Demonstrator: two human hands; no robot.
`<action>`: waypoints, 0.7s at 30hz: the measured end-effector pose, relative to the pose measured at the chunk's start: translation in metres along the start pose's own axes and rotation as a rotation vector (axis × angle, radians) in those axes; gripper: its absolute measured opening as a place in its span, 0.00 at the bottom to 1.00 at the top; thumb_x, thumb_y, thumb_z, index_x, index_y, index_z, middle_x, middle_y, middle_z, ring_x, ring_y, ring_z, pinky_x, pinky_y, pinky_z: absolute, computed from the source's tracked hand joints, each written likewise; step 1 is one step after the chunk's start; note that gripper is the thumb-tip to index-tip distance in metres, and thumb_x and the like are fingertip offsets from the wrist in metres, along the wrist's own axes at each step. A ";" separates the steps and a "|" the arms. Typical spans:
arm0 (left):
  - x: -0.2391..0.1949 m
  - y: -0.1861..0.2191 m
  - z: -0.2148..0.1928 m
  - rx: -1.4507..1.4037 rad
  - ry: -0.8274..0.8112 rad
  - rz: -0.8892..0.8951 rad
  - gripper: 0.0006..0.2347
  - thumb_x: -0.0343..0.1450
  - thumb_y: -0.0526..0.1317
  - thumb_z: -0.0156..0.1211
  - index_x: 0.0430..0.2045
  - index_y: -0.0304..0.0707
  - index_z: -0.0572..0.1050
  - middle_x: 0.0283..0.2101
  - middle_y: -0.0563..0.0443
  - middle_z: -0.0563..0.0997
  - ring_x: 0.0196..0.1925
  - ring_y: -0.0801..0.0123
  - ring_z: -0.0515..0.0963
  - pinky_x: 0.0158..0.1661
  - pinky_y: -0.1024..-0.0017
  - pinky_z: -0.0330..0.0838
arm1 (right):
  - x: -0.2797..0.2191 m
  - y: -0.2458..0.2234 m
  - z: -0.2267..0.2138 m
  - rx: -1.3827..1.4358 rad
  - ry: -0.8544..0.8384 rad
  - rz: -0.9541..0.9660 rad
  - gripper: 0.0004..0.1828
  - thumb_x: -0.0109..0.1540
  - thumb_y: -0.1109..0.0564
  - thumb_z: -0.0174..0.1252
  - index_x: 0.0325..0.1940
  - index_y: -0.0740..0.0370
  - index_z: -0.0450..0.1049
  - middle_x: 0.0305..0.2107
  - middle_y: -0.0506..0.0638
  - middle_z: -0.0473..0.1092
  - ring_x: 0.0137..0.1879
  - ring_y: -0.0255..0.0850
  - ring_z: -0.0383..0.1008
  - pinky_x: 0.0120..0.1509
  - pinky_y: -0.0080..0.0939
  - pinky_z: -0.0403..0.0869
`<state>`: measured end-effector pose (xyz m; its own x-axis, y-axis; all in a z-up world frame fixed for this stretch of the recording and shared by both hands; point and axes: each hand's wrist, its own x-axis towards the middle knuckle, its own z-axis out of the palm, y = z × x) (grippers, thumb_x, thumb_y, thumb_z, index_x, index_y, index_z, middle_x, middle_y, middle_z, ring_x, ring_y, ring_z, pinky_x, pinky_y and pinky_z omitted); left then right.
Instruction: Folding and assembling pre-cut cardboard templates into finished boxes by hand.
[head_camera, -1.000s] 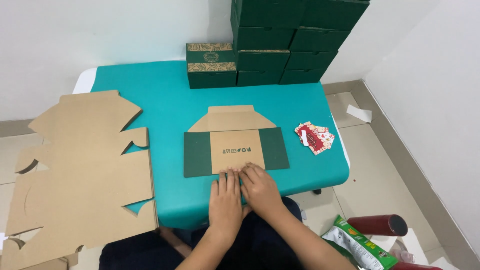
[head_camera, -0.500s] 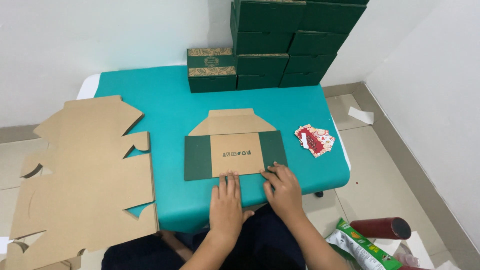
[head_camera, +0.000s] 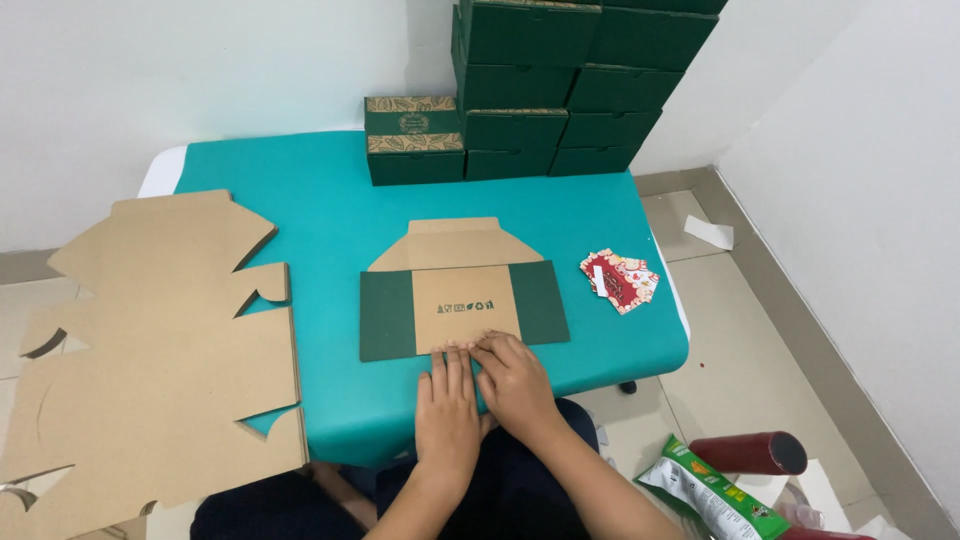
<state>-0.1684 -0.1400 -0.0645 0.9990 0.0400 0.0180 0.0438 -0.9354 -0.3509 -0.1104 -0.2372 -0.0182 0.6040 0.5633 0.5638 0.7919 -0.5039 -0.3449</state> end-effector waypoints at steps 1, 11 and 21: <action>-0.001 -0.003 -0.002 -0.001 -0.001 -0.001 0.45 0.63 0.71 0.34 0.66 0.34 0.42 0.69 0.44 0.48 0.70 0.53 0.48 0.60 0.61 0.52 | -0.001 0.000 0.001 0.000 -0.002 0.000 0.12 0.60 0.65 0.49 0.45 0.71 0.73 0.41 0.58 0.70 0.51 0.52 0.69 0.58 0.52 0.70; -0.018 -0.061 -0.002 -0.188 0.217 -0.032 0.47 0.58 0.78 0.37 0.63 0.38 0.54 0.64 0.51 0.60 0.67 0.61 0.56 0.60 0.55 0.54 | -0.009 0.011 -0.010 -0.054 0.014 0.042 0.12 0.59 0.65 0.51 0.44 0.68 0.75 0.40 0.56 0.69 0.53 0.53 0.68 0.56 0.53 0.72; -0.017 -0.096 -0.009 -0.529 0.400 -0.114 0.31 0.67 0.65 0.42 0.52 0.36 0.67 0.52 0.46 0.71 0.58 0.58 0.67 0.62 0.54 0.54 | -0.008 0.039 -0.036 -0.155 -0.103 0.086 0.12 0.60 0.52 0.57 0.42 0.61 0.70 0.38 0.52 0.66 0.47 0.47 0.68 0.58 0.51 0.66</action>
<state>-0.1897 -0.0543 -0.0233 0.9058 0.1108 0.4089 0.0401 -0.9833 0.1777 -0.0881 -0.2851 -0.0090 0.6811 0.5737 0.4550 0.7185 -0.6431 -0.2647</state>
